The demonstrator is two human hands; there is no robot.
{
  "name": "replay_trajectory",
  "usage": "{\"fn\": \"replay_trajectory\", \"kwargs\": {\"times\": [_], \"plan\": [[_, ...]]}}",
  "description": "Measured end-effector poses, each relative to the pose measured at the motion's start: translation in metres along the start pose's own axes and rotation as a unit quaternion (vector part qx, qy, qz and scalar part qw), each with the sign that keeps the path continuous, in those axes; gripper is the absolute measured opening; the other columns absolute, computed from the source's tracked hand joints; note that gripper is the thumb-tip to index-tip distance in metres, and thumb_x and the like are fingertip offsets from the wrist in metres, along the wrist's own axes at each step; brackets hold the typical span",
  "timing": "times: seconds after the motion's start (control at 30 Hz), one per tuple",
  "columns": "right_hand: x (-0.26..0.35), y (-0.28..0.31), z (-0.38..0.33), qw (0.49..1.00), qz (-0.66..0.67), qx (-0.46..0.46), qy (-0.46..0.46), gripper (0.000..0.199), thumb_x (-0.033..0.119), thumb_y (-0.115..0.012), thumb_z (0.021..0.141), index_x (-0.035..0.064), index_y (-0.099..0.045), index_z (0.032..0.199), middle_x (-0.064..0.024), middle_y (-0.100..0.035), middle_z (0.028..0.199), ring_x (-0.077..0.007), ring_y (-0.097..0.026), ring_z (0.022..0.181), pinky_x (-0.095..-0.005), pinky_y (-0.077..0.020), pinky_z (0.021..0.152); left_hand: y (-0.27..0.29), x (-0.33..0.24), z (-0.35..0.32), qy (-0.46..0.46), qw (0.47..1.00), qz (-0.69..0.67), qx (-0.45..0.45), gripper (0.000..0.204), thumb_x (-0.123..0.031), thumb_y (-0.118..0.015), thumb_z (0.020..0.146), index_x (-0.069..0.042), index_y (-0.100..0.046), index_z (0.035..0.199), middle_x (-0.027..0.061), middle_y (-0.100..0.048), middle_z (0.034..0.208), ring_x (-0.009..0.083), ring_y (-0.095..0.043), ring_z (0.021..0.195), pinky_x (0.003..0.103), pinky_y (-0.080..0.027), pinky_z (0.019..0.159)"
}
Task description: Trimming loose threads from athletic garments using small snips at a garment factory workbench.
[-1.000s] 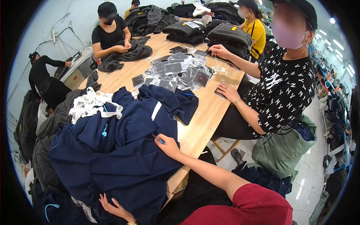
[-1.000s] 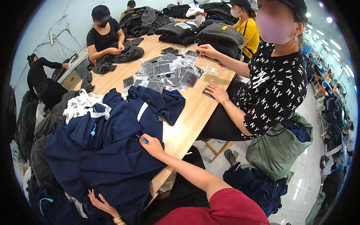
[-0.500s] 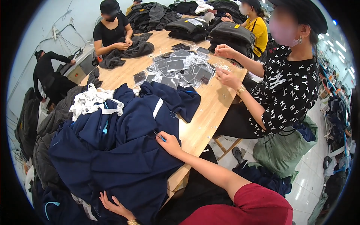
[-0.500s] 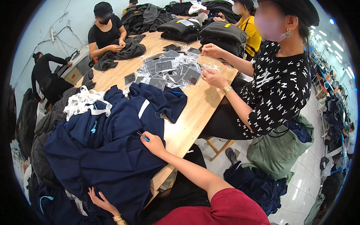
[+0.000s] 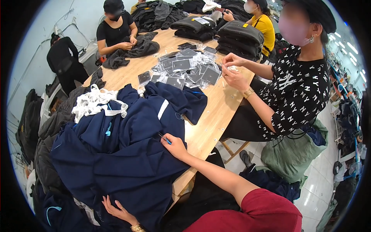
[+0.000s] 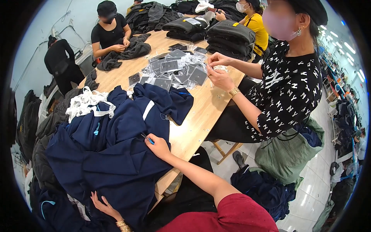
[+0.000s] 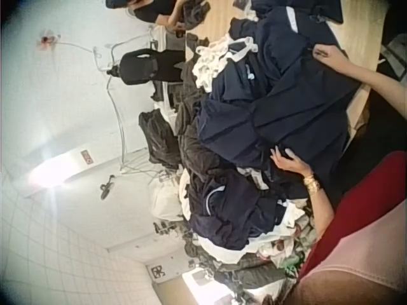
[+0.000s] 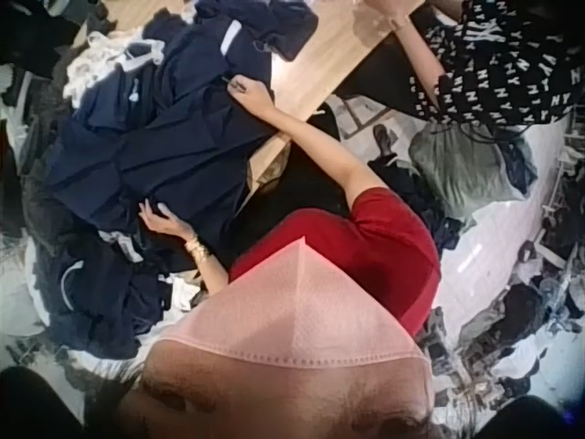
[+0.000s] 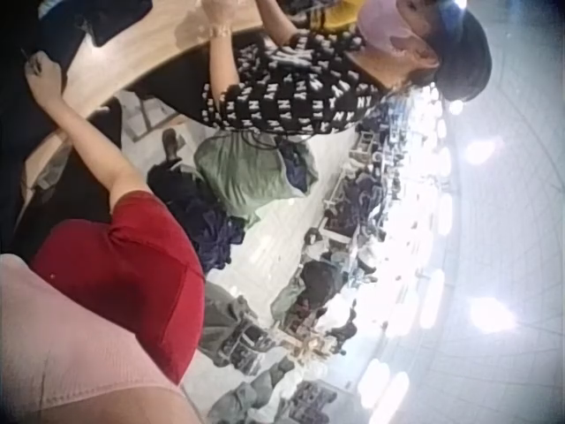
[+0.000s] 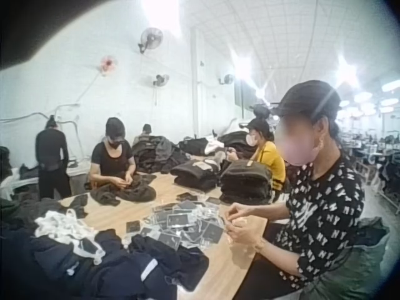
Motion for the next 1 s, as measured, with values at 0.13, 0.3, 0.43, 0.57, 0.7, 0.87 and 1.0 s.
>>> {"fn": "replay_trajectory", "kwargs": {"times": [0.13, 0.3, 0.43, 0.57, 0.7, 0.87, 1.0], "plan": [[0.001, 0.001, 0.000, 1.000, -0.004, -0.007, 0.012, 0.015, 0.017, -0.058, 0.086, 0.0019, -0.058, 0.088, -0.0130, -0.060, 0.074, -0.0231, -0.060, 0.068, -0.0294, -0.0449, 0.064, -0.001, 0.003, 0.000, -0.001, 1.000, -0.002, 0.000, 0.037, -0.027, -0.044, 0.096, -0.002, -0.052, 0.123, 0.0130, -0.048, 0.133, 0.0304, -0.037, 0.129, 0.041, -0.026, 0.105], [0.003, 0.007, -0.004, 1.000, -0.015, -0.017, 0.015, 0.017, 0.019, -0.059, 0.087, 0.0016, -0.057, 0.088, -0.0146, -0.059, 0.073, -0.0250, -0.060, 0.066, -0.0311, -0.0447, 0.062, -0.003, 0.002, -0.001, -0.012, 1.000, -0.010, -0.001, 0.037, -0.026, -0.045, 0.096, -0.001, -0.053, 0.122, 0.0137, -0.049, 0.132, 0.0311, -0.037, 0.128, 0.041, -0.027, 0.105], [-0.005, -0.002, -0.005, 0.999, -0.006, -0.025, 0.047, 0.020, 0.025, -0.059, 0.085, 0.0054, -0.057, 0.087, -0.0177, -0.059, 0.071, -0.0362, -0.060, 0.067, -0.0396, -0.0432, 0.056, 0.012, -0.024, 0.003, -0.051, 0.997, -0.015, -0.060, 0.037, -0.031, -0.049, 0.094, -0.001, -0.058, 0.114, 0.0188, -0.059, 0.117, 0.0368, -0.050, 0.113, 0.045, -0.036, 0.100], [-0.010, 0.002, 0.003, 0.993, -0.005, -0.062, 0.104, 0.018, 0.021, -0.058, 0.085, 0.0035, -0.056, 0.085, -0.0191, -0.059, 0.072, -0.0382, -0.059, 0.070, -0.0396, -0.0445, 0.058, -0.010, 0.005, 0.004, -0.041, 0.998, -0.027, -0.030, 0.034, -0.024, -0.049, 0.094, 0.002, -0.057, 0.115, 0.0188, -0.055, 0.123, 0.0367, -0.045, 0.120, 0.045, -0.032, 0.103], [0.008, 0.000, 0.007, 0.998, -0.028, -0.020, 0.046, 0.017, 0.018, -0.059, 0.085, 0.0016, -0.056, 0.086, -0.0168, -0.059, 0.074, -0.0316, -0.062, 0.069, -0.0328, -0.0448, 0.060, -0.001, 0.003, 0.005, -0.020, 1.000, -0.008, -0.016, 0.035, -0.025, -0.046, 0.095, -0.001, -0.054, 0.120, 0.0127, -0.049, 0.132, 0.0305, -0.038, 0.127, 0.042, -0.028, 0.104], [-0.003, -0.001, -0.002, 0.997, -0.012, -0.051, 0.060, 0.018, 0.024, -0.058, 0.085, 0.0053, -0.057, 0.086, -0.0179, -0.058, 0.069, -0.0360, -0.059, 0.065, -0.0400, -0.0427, 0.056, -0.002, 0.004, 0.000, -0.011, 1.000, 0.005, -0.011, 0.036, -0.026, -0.045, 0.096, -0.001, -0.053, 0.121, 0.0121, -0.050, 0.131, 0.0302, -0.038, 0.127, 0.042, -0.028, 0.104], [0.002, -0.002, -0.003, 0.998, -0.004, -0.031, 0.047, 0.019, 0.024, -0.058, 0.085, 0.0052, -0.058, 0.086, -0.0181, -0.058, 0.069, -0.0360, -0.059, 0.066, -0.0401, -0.0430, 0.056, 0.000, 0.005, -0.003, -0.006, 1.000, 0.003, -0.008, 0.037, -0.027, -0.045, 0.096, -0.002, -0.053, 0.122, 0.0120, -0.050, 0.131, 0.0311, -0.038, 0.128, 0.042, -0.028, 0.105]]}}
Point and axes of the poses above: each hand's wrist, its own z-axis towards the middle knuckle, its own y-axis out of the back of the hand, x = y × z, the point moved 2 cm from there along z, towards the middle knuckle
